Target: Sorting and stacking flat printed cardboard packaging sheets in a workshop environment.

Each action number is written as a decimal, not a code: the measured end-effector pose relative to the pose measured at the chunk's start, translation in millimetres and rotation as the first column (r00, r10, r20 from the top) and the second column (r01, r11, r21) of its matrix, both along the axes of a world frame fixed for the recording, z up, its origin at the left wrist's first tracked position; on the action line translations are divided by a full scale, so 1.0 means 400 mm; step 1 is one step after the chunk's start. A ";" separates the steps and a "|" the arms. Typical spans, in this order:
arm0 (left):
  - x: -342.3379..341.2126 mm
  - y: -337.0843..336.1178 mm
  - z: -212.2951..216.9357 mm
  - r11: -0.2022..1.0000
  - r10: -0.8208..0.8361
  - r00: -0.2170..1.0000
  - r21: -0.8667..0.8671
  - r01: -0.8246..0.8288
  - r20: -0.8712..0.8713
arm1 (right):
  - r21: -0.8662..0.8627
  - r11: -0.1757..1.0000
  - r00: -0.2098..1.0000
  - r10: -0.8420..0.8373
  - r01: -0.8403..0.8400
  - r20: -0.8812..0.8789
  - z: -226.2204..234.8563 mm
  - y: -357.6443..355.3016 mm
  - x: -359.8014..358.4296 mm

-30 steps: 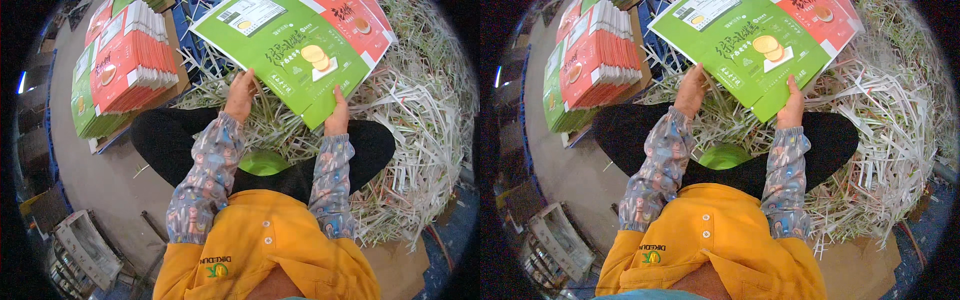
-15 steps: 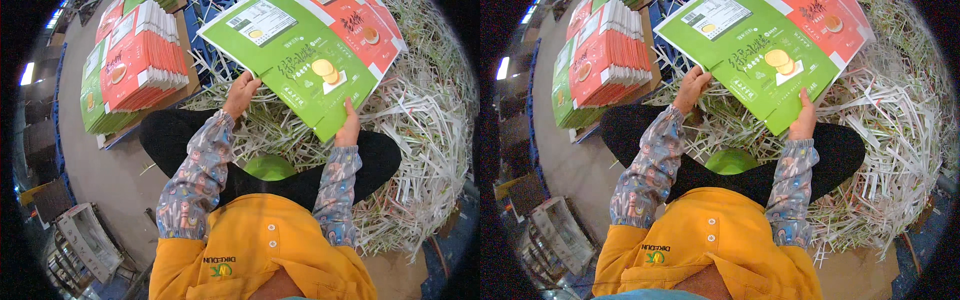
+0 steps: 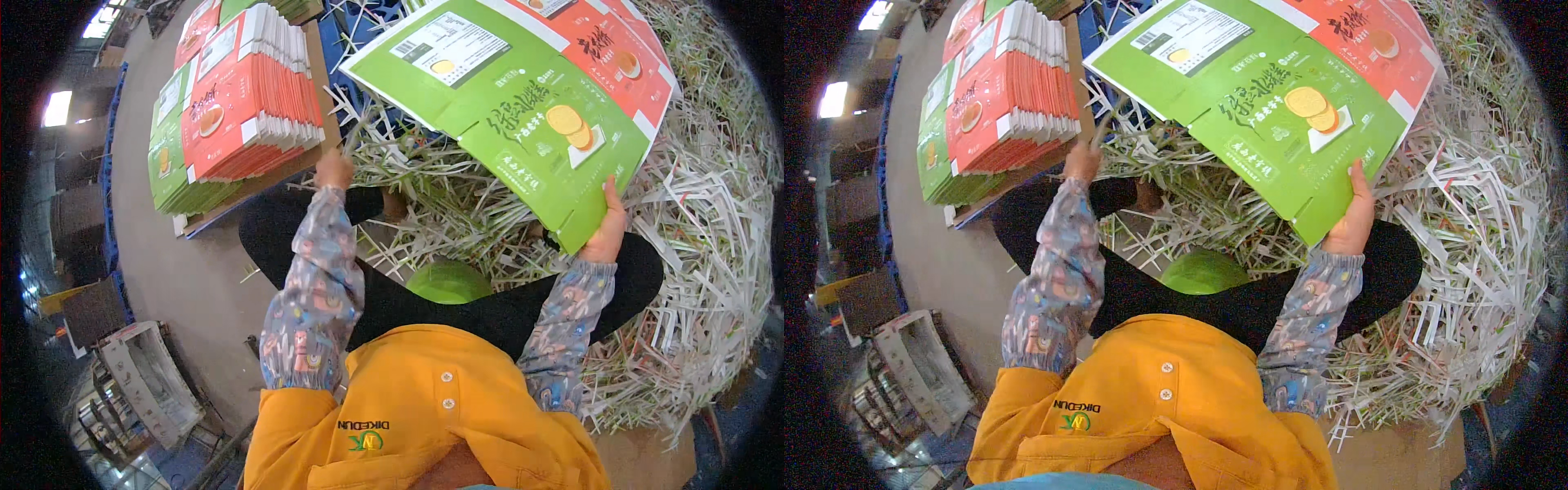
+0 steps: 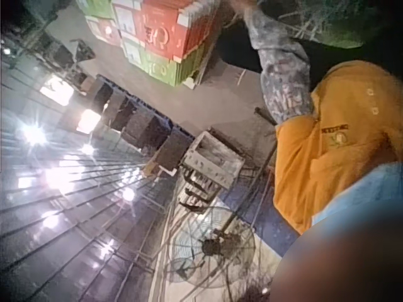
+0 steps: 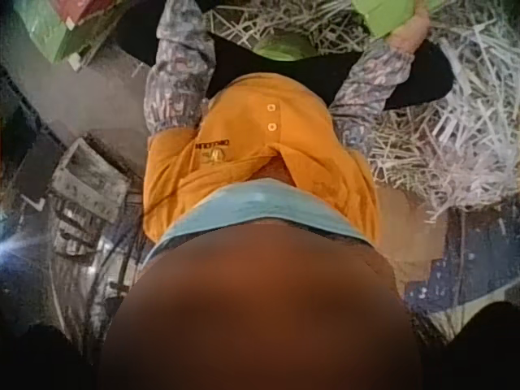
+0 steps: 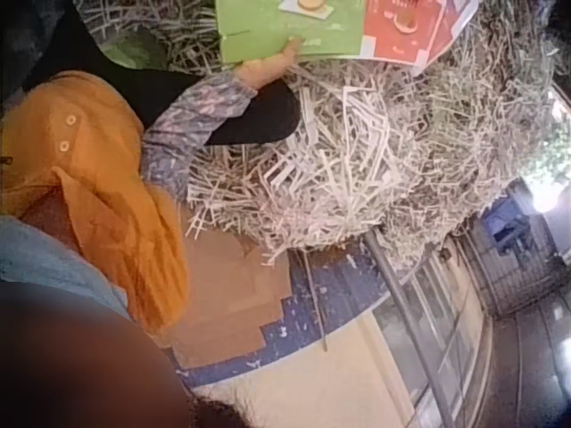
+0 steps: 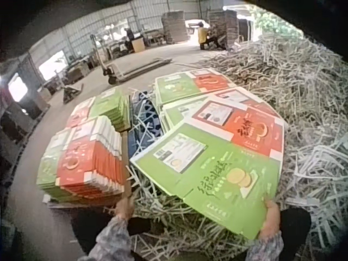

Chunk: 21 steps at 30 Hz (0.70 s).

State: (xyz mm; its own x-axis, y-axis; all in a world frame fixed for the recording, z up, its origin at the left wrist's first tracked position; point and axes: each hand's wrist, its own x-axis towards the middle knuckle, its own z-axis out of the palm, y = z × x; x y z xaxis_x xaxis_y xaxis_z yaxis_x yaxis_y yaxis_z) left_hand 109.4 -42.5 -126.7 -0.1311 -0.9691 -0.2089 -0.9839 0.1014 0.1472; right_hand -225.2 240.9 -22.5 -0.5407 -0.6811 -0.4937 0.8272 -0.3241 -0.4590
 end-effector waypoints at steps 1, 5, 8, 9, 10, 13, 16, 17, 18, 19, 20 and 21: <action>-0.044 0.032 0.023 0.928 -0.089 0.996 -0.366 0.072 -0.030 | 0.007 1.000 1.000 -0.009 0.009 0.005 -0.016 0.003 -0.003; -0.198 0.140 0.229 0.605 -0.448 0.835 -0.796 0.019 -0.320 | 0.189 0.976 0.988 -0.087 0.110 -0.126 -0.030 -0.009 0.010; -0.263 0.263 0.255 0.985 -0.039 0.393 0.030 0.168 -0.919 | 0.153 0.979 0.984 -0.113 0.134 -0.137 -0.078 -0.017 -0.005; -0.273 0.302 0.234 0.915 0.149 0.300 0.247 0.320 -0.942 | 0.115 0.985 0.989 -0.119 0.129 -0.091 -0.076 -0.026 0.009; -0.293 0.340 0.227 0.768 0.349 0.235 0.421 0.483 -0.907 | 0.148 0.978 0.978 -0.119 0.145 -0.168 -0.062 -0.033 0.025; -0.339 0.437 0.223 0.534 0.622 0.217 0.609 0.586 -0.753 | 0.140 0.974 0.975 -0.156 0.178 -0.158 -0.057 -0.037 0.043; -0.356 0.458 0.240 0.471 0.693 0.239 0.678 0.564 -0.680 | 0.187 0.963 0.967 -0.156 0.194 -0.203 -0.075 -0.033 0.039; -0.359 0.462 0.243 0.469 0.692 0.242 0.678 0.567 -0.681 | 0.199 0.961 0.963 -0.145 0.191 -0.226 -0.084 -0.031 0.037; -0.358 0.462 0.246 0.489 0.659 0.312 0.705 0.514 -0.684 | 0.197 0.960 0.963 -0.151 0.196 -0.224 -0.086 -0.031 0.038; -0.358 0.463 0.249 0.511 0.625 0.382 0.727 0.460 -0.681 | 0.217 0.957 0.962 -0.137 0.190 -0.236 -0.090 -0.031 0.039; -0.360 0.467 0.254 0.509 0.621 0.388 0.727 0.461 -0.681 | 0.238 0.954 0.961 -0.124 0.184 -0.247 -0.093 -0.031 0.041; -0.361 0.476 0.260 0.508 0.644 0.368 0.735 0.449 -0.671 | 0.237 0.953 0.961 -0.130 0.189 -0.244 -0.094 -0.032 0.043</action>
State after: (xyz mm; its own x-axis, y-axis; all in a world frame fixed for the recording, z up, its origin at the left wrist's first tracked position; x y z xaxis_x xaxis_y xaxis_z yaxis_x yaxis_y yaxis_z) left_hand -34.9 148.0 -22.9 -0.6538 -0.4574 -0.6028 -0.1971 -0.6661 0.7193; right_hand -208.1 228.1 -60.3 -0.7481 -0.4435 -0.4936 0.6409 -0.2904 -0.7106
